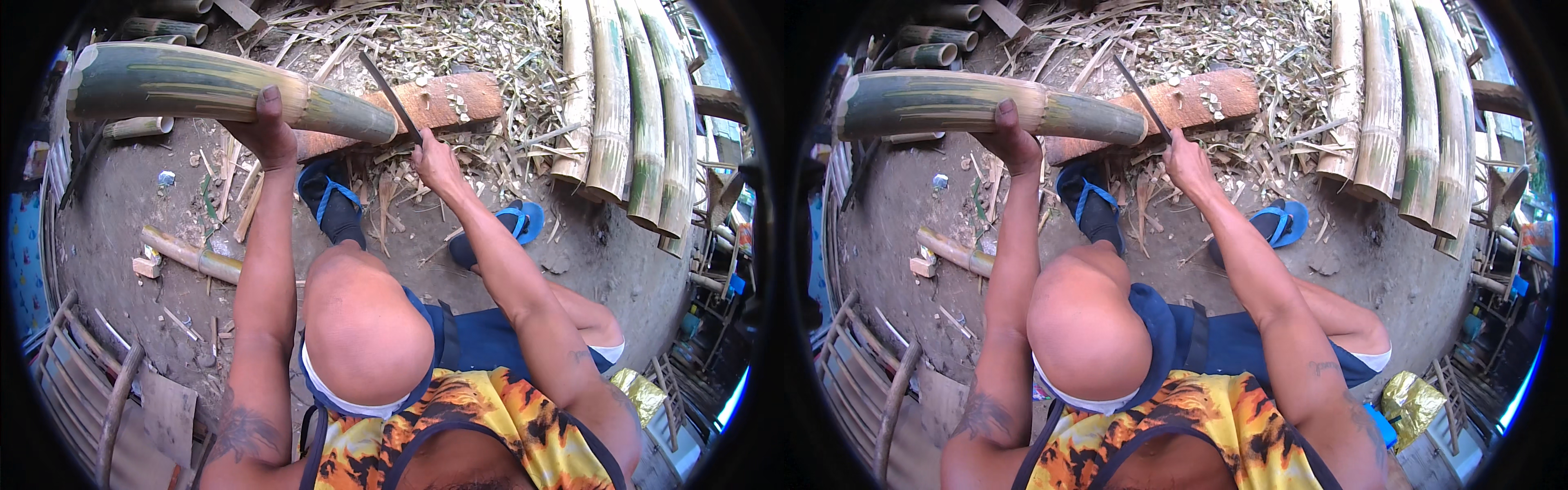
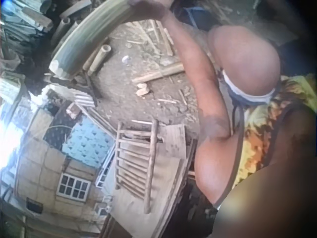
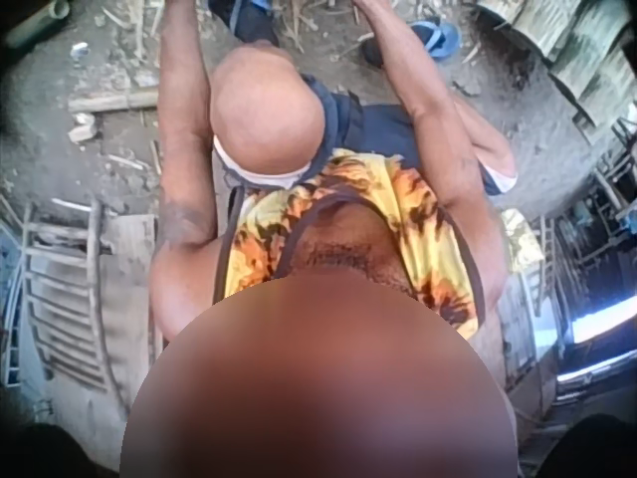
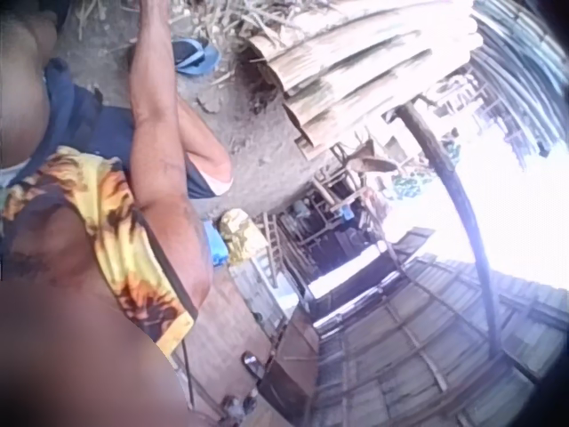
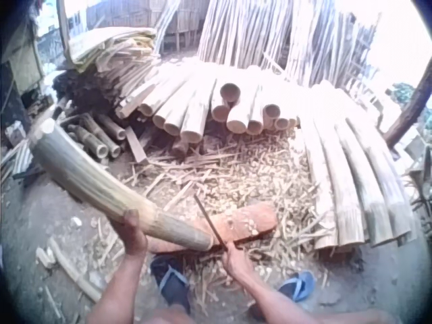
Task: The person sits on the ground and uses a knife to shave the outer surface of a bamboo pole. They rotate the pole and continue shaving along its length, producing wood shavings.
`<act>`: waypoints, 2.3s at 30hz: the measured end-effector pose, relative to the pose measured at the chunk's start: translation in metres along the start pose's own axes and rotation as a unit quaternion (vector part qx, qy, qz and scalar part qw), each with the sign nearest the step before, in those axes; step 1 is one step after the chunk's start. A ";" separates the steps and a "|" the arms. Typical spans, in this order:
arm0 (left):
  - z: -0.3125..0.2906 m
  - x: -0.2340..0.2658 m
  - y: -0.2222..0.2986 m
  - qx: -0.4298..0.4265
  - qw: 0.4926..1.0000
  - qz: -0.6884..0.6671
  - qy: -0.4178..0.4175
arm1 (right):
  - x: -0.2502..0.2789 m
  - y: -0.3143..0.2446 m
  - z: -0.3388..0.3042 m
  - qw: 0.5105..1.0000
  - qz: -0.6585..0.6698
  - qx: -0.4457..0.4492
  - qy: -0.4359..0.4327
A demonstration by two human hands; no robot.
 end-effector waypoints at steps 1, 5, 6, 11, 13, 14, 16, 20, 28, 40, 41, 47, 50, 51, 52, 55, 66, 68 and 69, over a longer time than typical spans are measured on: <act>0.001 0.001 -0.001 0.004 1.000 -0.017 -0.001 | 0.005 -0.007 0.000 0.997 0.021 0.065 0.034; 0.000 0.011 -0.012 0.021 0.999 -0.034 -0.013 | 0.028 -0.020 -0.017 0.975 0.105 0.152 0.121; -0.001 0.014 -0.015 0.017 0.999 -0.033 -0.011 | 0.036 -0.027 -0.024 0.952 0.150 0.209 0.167; -0.002 0.019 -0.019 0.036 0.998 -0.046 -0.023 | 0.013 -0.013 -0.009 0.983 0.056 0.142 0.104; -0.001 0.014 -0.014 0.042 0.998 -0.030 -0.037 | -0.008 0.007 0.006 0.996 0.017 0.090 0.017; -0.002 0.013 -0.011 0.051 0.998 -0.018 -0.036 | -0.018 0.019 0.010 0.998 0.040 0.050 -0.016; -0.002 0.009 -0.010 0.087 0.992 -0.088 -0.004 | -0.027 0.027 0.012 0.995 0.070 0.077 0.004; 0.006 0.009 -0.001 0.044 0.992 -0.105 0.058 | -0.040 0.033 -0.010 0.994 0.101 0.032 0.014; 0.002 -0.014 0.016 0.004 0.998 -0.064 0.023 | 0.031 -0.024 -0.043 0.980 0.099 0.118 0.127; 0.004 -0.024 0.024 -0.024 0.999 0.022 -0.006 | -0.004 -0.005 0.001 0.997 0.036 0.029 0.060; 0.004 -0.021 0.022 -0.016 1.000 0.009 0.002 | 0.000 -0.009 0.000 0.994 0.050 0.069 0.069; 0.008 -0.008 0.009 0.005 1.000 -0.005 -0.008 | 0.055 -0.041 -0.044 0.928 0.186 0.220 0.235; 0.008 -0.004 0.005 -0.010 1.000 -0.009 -0.007 | 0.053 -0.040 -0.046 0.906 0.193 0.255 0.276; 0.008 -0.004 0.004 -0.014 1.000 -0.001 -0.006 | 0.041 -0.033 -0.036 0.940 0.141 0.203 0.237; 0.007 -0.004 0.004 -0.026 1.000 0.008 -0.009 | 0.025 -0.024 -0.023 0.966 0.086 0.161 0.181; 0.006 -0.003 0.002 -0.022 0.999 0.025 -0.015 | -0.010 0.009 -0.001 0.996 0.045 0.052 0.051; 0.002 0.009 -0.020 0.034 0.998 -0.039 -0.045 | 0.073 -0.049 -0.052 0.922 0.189 0.238 0.240; 0.003 0.011 -0.024 0.034 0.998 -0.031 -0.040 | 0.072 -0.047 -0.055 0.893 0.213 0.284 0.278; 0.004 0.011 -0.024 0.036 0.998 -0.038 -0.039 | 0.062 -0.041 -0.048 0.906 0.211 0.262 0.257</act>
Point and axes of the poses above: each hand's wrist, its own z-axis towards the middle knuckle, its own x-axis out of the back of the hand, y = z × x, the point moved 6 cm from there along z, towards the middle knuckle, and after that the axes turned 5 degrees about -z, right-handed, at the moved point
